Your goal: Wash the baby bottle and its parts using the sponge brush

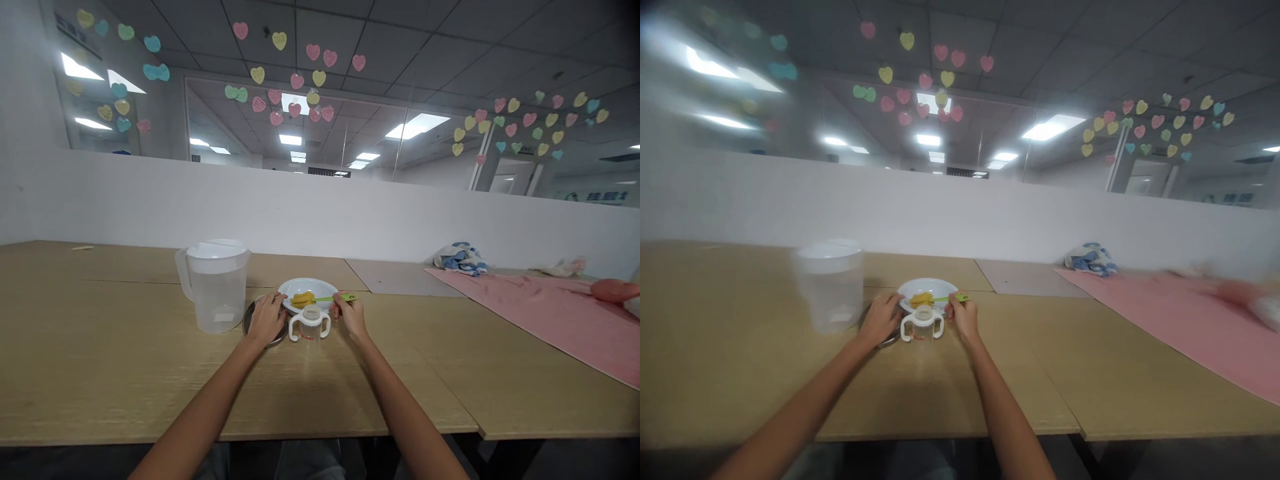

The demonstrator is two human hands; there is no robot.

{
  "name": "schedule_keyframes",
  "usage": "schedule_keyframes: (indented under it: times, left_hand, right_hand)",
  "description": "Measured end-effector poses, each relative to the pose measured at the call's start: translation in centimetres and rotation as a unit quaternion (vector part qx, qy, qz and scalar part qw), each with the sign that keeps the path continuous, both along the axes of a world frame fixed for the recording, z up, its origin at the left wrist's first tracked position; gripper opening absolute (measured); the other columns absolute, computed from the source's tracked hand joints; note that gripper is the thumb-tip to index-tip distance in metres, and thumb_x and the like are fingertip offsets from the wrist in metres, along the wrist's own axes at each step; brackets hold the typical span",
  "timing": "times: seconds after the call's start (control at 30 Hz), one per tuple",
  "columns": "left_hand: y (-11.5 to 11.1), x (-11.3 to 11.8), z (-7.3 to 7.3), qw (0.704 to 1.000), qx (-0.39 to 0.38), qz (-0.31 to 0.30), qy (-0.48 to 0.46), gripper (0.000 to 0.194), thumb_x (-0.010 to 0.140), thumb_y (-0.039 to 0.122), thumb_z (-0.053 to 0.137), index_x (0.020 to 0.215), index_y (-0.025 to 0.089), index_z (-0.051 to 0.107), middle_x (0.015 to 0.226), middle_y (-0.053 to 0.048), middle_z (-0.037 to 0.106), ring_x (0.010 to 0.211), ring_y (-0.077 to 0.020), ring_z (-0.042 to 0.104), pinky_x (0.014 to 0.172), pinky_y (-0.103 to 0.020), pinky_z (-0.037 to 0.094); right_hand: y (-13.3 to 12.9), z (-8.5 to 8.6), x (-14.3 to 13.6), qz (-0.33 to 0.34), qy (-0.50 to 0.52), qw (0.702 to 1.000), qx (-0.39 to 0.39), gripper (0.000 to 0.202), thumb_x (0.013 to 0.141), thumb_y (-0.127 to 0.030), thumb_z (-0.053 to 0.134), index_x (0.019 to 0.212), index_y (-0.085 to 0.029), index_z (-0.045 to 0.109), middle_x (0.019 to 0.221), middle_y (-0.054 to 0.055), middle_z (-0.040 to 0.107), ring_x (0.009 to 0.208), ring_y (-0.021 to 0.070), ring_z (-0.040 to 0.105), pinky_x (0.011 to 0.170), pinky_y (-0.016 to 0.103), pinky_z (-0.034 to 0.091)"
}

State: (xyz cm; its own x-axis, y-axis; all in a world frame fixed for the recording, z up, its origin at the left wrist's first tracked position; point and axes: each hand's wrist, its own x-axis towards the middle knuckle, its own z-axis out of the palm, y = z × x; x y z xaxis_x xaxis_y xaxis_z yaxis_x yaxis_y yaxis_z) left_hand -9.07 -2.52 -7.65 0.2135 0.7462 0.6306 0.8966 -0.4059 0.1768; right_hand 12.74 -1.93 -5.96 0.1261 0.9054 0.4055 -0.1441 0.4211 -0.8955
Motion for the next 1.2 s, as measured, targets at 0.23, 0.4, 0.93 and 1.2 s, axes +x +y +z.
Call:
schedule_keyframes:
  times: [0.23,0.4,0.93,1.2]
  left_hand:
    - [-0.1,0.1,0.0,0.999,0.016,-0.039,0.027,0.030,0.084,0.017,0.045,0.113,0.018,0.054,0.117,-0.010,0.056,0.112,-0.0255,0.047,0.094,-0.042,0.036]
    - [-0.1,0.1,0.0,0.999,0.014,-0.032,0.032,0.031,0.085,0.018,0.045,0.114,0.017,0.053,0.118,-0.011,0.056,0.113,-0.0258,0.047,0.094,-0.042,0.036]
    - [-0.5,0.2,0.2,0.999,0.010,-0.023,0.040,0.028,0.083,0.019,0.047,0.108,0.019,0.057,0.118,-0.011,0.056,0.113,-0.0263,0.046,0.094,-0.042,0.034]
    - [-0.8,0.2,0.3,0.999,-0.003,-0.012,0.045,0.031,0.082,0.020,0.047,0.112,0.021,0.057,0.120,-0.010,0.054,0.116,-0.0259,0.043,0.097,-0.043,0.032]
  right_hand:
    - [0.3,0.3,0.3,-0.012,0.075,0.996,-0.047,0.035,0.057,-0.045,0.070,0.069,-0.017,0.054,0.053,0.000,0.060,0.037,0.0088,0.045,0.036,0.022,0.040]
    - [0.3,0.9,0.9,-0.099,0.143,0.984,-0.039,0.035,0.061,-0.048,0.066,0.067,-0.018,0.050,0.047,-0.002,0.056,0.035,0.0085,0.043,0.034,0.021,0.036]
    - [0.1,-0.5,0.6,-0.113,-0.148,0.980,0.070,0.037,0.076,-0.053,0.054,0.077,-0.017,0.059,0.062,0.000,0.061,0.048,0.0106,0.044,0.049,0.022,0.035]
    - [0.2,0.0,0.4,-0.055,-0.073,0.995,0.024,0.044,0.068,-0.062,0.059,0.074,-0.018,0.057,0.063,0.001,0.065,0.039,0.0079,0.037,0.040,0.022,0.029]
